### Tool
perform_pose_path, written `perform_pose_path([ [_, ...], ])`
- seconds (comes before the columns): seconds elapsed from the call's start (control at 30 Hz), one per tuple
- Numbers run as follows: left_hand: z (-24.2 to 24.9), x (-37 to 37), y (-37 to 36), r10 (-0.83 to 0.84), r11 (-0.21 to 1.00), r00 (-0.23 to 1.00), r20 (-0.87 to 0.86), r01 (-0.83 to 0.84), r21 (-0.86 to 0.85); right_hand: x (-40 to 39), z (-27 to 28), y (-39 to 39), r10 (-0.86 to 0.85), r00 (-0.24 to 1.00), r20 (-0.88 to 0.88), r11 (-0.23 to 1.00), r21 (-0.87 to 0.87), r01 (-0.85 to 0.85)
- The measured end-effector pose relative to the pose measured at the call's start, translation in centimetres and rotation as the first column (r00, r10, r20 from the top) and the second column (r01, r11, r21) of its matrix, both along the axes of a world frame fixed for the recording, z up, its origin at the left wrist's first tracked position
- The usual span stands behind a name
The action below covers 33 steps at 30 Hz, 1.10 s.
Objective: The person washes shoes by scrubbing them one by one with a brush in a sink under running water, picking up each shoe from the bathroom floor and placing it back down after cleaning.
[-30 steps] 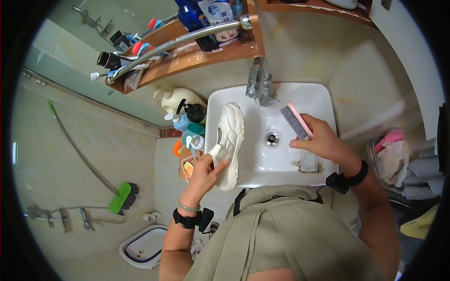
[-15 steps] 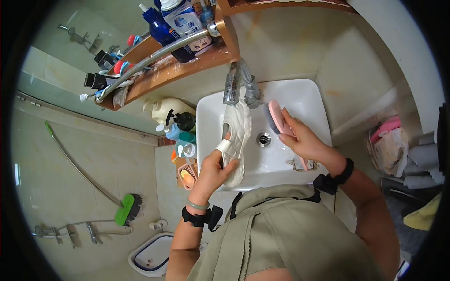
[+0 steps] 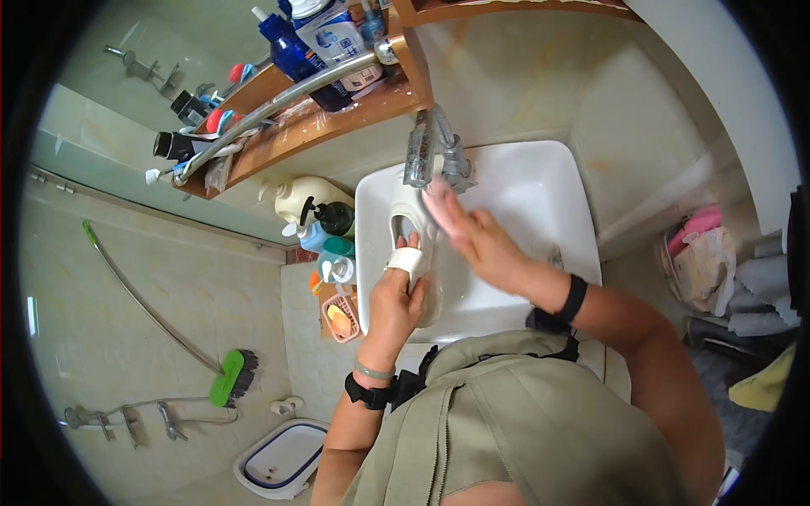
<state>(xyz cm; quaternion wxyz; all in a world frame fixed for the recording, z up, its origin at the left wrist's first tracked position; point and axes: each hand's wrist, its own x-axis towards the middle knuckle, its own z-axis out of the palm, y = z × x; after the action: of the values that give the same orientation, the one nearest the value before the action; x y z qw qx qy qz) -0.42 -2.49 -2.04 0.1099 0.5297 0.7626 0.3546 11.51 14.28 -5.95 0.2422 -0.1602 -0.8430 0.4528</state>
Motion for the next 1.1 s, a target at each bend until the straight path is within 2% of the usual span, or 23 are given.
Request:
perform_pose_path([
  [0.03,-0.5,-0.5,-0.2,0.009,1.000,1.000,0.000,-0.009,0.004,1.0,0.0,-1.1,0.009,1.000,0.000,1.000,0.004,-0.009],
  [0.1,-1.6,-1.7,-0.9,0.161,0.986,0.910,0.382,-0.165,-0.022,3.3,0.1,-2.4,0.255,0.905,0.339,0.967,-0.112,-0.230],
  [0.13,-0.7,-1.6,-0.7,0.162,0.986,0.910,0.381,-0.165,-0.025,3.8,-0.3,-2.0,0.256,0.906,0.338,0.966,-0.115,-0.231],
  [0.2,1.1,-1.1,-0.2,0.149,0.950,0.845,0.514,-0.266,0.162,4.9,-1.3,-1.3,0.196,0.936,0.293,0.980,-0.047,-0.191],
  [0.23,0.7,-2.0,-0.6,0.154,0.967,0.824,0.545,-0.239,0.088,4.9,0.2,-0.5,0.104,0.957,0.270,0.994,-0.017,-0.104],
  [0.27,0.5,-1.9,-0.5,0.152,0.968,0.823,0.547,-0.237,0.087,4.7,1.4,0.4,0.102,0.957,0.273,0.995,-0.018,-0.101],
  [0.33,1.3,-1.6,0.4,-0.012,0.979,0.807,0.591,-0.110,0.170,4.3,3.2,2.0,-0.032,0.991,0.131,0.999,0.002,0.032],
  [0.37,1.0,-1.9,0.5,-0.001,0.993,0.810,0.587,-0.070,0.098,4.2,3.5,2.5,-0.038,0.991,0.129,0.999,0.002,0.038],
  [0.4,1.0,-1.8,0.8,-0.007,0.993,0.810,0.586,-0.063,0.099,4.1,3.7,3.0,-0.060,0.991,0.120,0.998,-0.013,0.062],
  [0.47,0.9,-1.3,1.6,-0.063,0.988,0.702,0.709,-0.056,0.143,4.3,4.0,3.2,-0.086,0.990,0.112,0.996,-0.023,0.089],
  [0.53,0.6,-0.9,2.3,-0.072,0.988,0.722,0.688,-0.041,0.148,4.4,4.2,3.0,-0.069,0.997,0.018,0.997,-0.031,0.070],
  [0.6,0.6,-0.4,3.1,-0.123,0.971,0.747,0.653,-0.046,0.236,4.4,4.7,2.9,-0.050,0.998,0.026,0.996,-0.070,0.052],
  [0.77,-0.4,-0.4,3.9,-0.149,0.972,0.739,0.657,-0.011,0.233,3.2,5.5,3.2,-0.018,1.000,0.000,0.994,-0.106,0.018],
  [0.97,-0.7,0.5,4.5,-0.162,0.970,0.733,0.660,-0.003,0.242,0.7,5.3,4.0,-0.010,0.997,-0.081,0.999,-0.040,0.007],
  [1.03,-1.0,0.4,4.5,-0.149,0.975,0.749,0.646,0.005,0.220,-0.4,4.7,4.1,-0.010,0.971,-0.240,0.999,0.046,0.021],
  [1.1,-0.9,0.6,4.4,-0.127,0.980,0.742,0.658,-0.008,0.198,-0.6,4.6,3.9,0.027,0.978,-0.206,0.998,0.061,-0.015],
])
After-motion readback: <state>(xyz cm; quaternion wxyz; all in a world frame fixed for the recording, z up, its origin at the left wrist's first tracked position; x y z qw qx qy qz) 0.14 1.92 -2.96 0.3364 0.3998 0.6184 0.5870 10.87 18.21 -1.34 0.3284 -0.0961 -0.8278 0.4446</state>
